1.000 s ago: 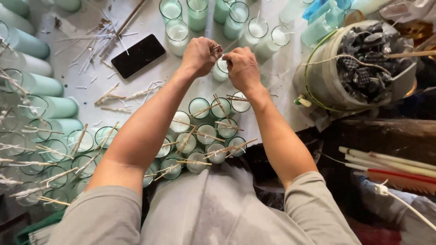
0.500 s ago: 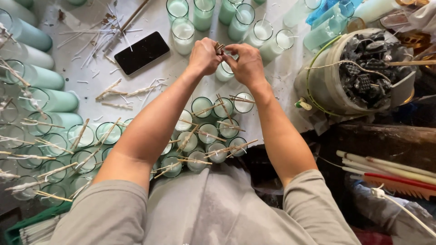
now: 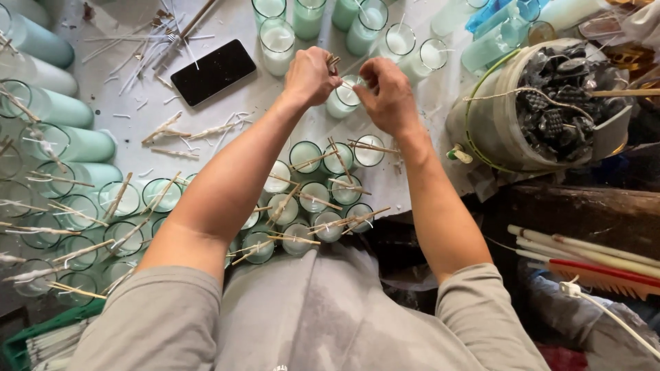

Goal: Inserting wicks into glass jars filled with wax to prepare candles.

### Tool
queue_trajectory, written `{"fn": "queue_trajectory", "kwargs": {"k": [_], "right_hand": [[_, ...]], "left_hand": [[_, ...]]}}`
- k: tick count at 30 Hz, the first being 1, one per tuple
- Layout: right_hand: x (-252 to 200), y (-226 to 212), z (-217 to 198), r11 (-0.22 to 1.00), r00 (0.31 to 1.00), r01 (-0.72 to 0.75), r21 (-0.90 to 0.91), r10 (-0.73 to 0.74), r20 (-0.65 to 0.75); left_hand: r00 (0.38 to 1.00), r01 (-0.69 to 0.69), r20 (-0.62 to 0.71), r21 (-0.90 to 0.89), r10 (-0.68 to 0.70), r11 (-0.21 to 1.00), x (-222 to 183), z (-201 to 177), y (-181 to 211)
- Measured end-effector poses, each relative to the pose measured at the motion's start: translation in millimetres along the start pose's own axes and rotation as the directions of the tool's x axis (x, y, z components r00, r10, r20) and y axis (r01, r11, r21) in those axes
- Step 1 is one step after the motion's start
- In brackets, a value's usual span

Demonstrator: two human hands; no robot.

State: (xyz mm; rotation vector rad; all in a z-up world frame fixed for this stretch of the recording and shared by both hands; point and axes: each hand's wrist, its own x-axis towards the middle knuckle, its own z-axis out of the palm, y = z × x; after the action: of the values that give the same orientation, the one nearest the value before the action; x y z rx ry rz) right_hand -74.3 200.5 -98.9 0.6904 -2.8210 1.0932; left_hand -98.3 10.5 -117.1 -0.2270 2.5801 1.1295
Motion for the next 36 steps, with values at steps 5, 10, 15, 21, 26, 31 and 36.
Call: {"fn": "queue_trajectory", "kwargs": {"k": [5, 10, 15, 21, 26, 31, 36], "right_hand": [[-11.0, 16.7, 26.9, 0.798, 0.936, 0.331, -0.505, -0.346, 0.066], [-1.6, 49.2, 30.0, 0.662, 0.911, 0.39, -0.64, -0.381, 0.161], [-42.5, 9.2, -66.3, 0.848, 0.92, 0.383, -0.367, -0.386, 0.07], [-166.1, -41.1, -153.3, 0.698, 0.916, 0.365, -0.616, -0.386, 0.105], [-190.4, -5.4, -99.2, 0.751, 0.937, 0.346, -0.563, -0.309, 0.163], [-191.4, 35.6, -43.5, 0.783, 0.937, 0.344, -0.518, -0.255, 0.238], [-187.2, 17.9, -41.6, 0.93, 0.96, 0.138, -0.341, -0.042, 0.276]], "left_hand": [[0.96, -0.216, -0.195, -0.052, 0.202, 0.975, 29.6, 16.0, -32.7], [0.86, -0.454, -0.283, -0.047, 0.424, 0.89, 31.2, 10.3, -41.8], [0.887, -0.419, -0.228, -0.03, 0.402, 0.908, 18.1, -10.3, -55.4], [0.952, 0.277, 0.21, -0.289, -0.222, 0.916, -23.8, -48.3, -27.5], [0.892, 0.445, 0.447, -0.894, 0.06, 0.049, -36.8, -37.3, -4.5], [0.872, 0.474, 0.45, -0.874, 0.193, -0.105, -90.3, -43.6, 34.9], [0.855, 0.495, 0.486, -0.869, 0.183, -0.004, -111.8, -34.1, 43.6]]}}
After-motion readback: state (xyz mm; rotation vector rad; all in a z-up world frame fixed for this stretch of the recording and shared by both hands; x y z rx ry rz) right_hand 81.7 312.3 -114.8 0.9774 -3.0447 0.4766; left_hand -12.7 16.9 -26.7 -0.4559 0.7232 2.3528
